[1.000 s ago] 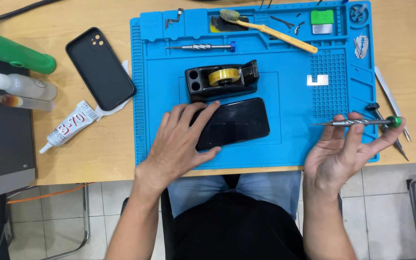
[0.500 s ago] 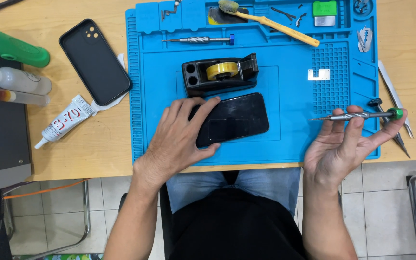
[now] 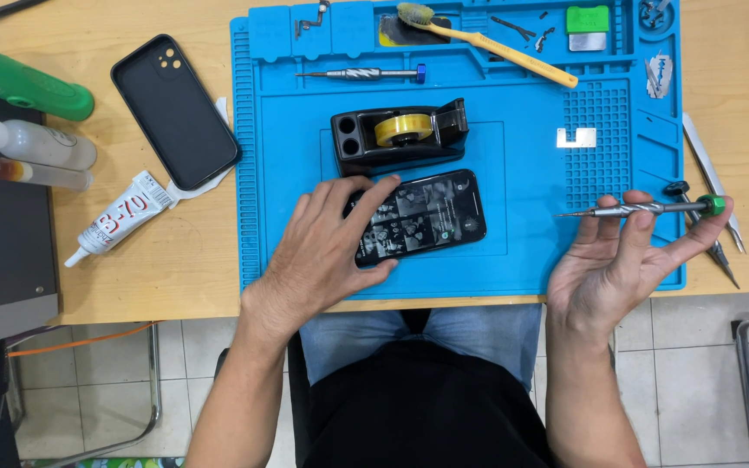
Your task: Technician connects internal ribbon cables and uses a precision screwdriver to secure components inside a disassembled smartphone.
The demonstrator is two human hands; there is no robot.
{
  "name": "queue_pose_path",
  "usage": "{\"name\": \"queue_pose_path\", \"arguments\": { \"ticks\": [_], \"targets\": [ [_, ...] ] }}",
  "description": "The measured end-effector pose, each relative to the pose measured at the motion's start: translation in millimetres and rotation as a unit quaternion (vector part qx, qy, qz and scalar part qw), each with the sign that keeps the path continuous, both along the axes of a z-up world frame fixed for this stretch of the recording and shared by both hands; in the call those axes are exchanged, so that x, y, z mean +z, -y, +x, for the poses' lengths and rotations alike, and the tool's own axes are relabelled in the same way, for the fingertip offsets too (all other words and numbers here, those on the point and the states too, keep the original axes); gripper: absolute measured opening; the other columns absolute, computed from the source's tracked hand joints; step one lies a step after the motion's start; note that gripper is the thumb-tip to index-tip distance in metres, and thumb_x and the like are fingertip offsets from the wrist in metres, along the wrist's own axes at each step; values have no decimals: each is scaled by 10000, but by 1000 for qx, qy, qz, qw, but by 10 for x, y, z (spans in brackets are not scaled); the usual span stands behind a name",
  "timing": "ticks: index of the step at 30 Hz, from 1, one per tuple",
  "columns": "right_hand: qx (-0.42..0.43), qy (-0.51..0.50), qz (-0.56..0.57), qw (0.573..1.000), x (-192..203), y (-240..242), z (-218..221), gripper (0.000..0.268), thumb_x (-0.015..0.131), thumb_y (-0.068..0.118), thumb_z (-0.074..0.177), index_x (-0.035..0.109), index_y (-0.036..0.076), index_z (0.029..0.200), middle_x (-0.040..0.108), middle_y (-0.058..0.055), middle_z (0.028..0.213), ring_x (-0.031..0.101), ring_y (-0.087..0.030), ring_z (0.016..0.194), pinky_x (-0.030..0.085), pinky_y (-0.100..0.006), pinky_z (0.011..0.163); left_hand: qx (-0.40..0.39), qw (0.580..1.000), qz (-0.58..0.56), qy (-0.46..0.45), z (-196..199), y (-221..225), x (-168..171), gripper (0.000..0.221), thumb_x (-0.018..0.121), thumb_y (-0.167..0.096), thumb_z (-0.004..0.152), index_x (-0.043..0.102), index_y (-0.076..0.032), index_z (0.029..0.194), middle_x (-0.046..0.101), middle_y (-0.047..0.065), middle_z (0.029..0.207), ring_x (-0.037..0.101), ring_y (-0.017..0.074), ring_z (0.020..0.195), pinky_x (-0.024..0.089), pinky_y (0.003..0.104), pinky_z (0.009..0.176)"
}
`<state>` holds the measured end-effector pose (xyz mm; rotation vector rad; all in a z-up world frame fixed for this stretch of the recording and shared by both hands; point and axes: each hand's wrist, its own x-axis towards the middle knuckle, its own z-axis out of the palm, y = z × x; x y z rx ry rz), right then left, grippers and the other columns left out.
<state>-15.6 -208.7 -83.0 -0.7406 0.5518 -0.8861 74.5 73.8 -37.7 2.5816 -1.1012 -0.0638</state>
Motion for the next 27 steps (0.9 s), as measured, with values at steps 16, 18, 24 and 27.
{"name": "queue_pose_path", "arguments": {
  "ticks": [16,18,24,27],
  "targets": [
    [122,9,92,988,149,-329,-9,765,786,133,945,383,342,1560,712,-60,1099,697,-204,951,540,-606,1160,-27,999,-4,35,61,-5,89,853,823,-502,829,502,-62,1486,635,158,1280,566,319,1151,511,425,960],
    [145,15,94,985,156,-376,-6,732,782,116,948,412,336,1540,708,-64,1091,692,-206,936,524,-632,1183,-28,999,-10,34,70,-6,102,819,804,-508,840,513,-71,1468,638,150,1277,576,317,1148,531,431,925],
    [184,1,86,979,165,-518,-56,746,767,135,960,368,344,1554,700,-40,1073,683,-190,929,455,-649,1223,-25,998,-43,32,71,-30,74,781,809,-480,822,546,-68,1430,637,154,1245,596,318,1118,553,438,903],
    [191,-2,98,977,175,-566,-67,724,731,99,977,379,344,1560,692,-69,1088,695,-183,925,514,-582,1164,-34,998,-58,-3,105,-44,83,766,780,-465,835,541,-43,1428,631,161,1271,582,320,1141,548,442,908]
  ]
}}
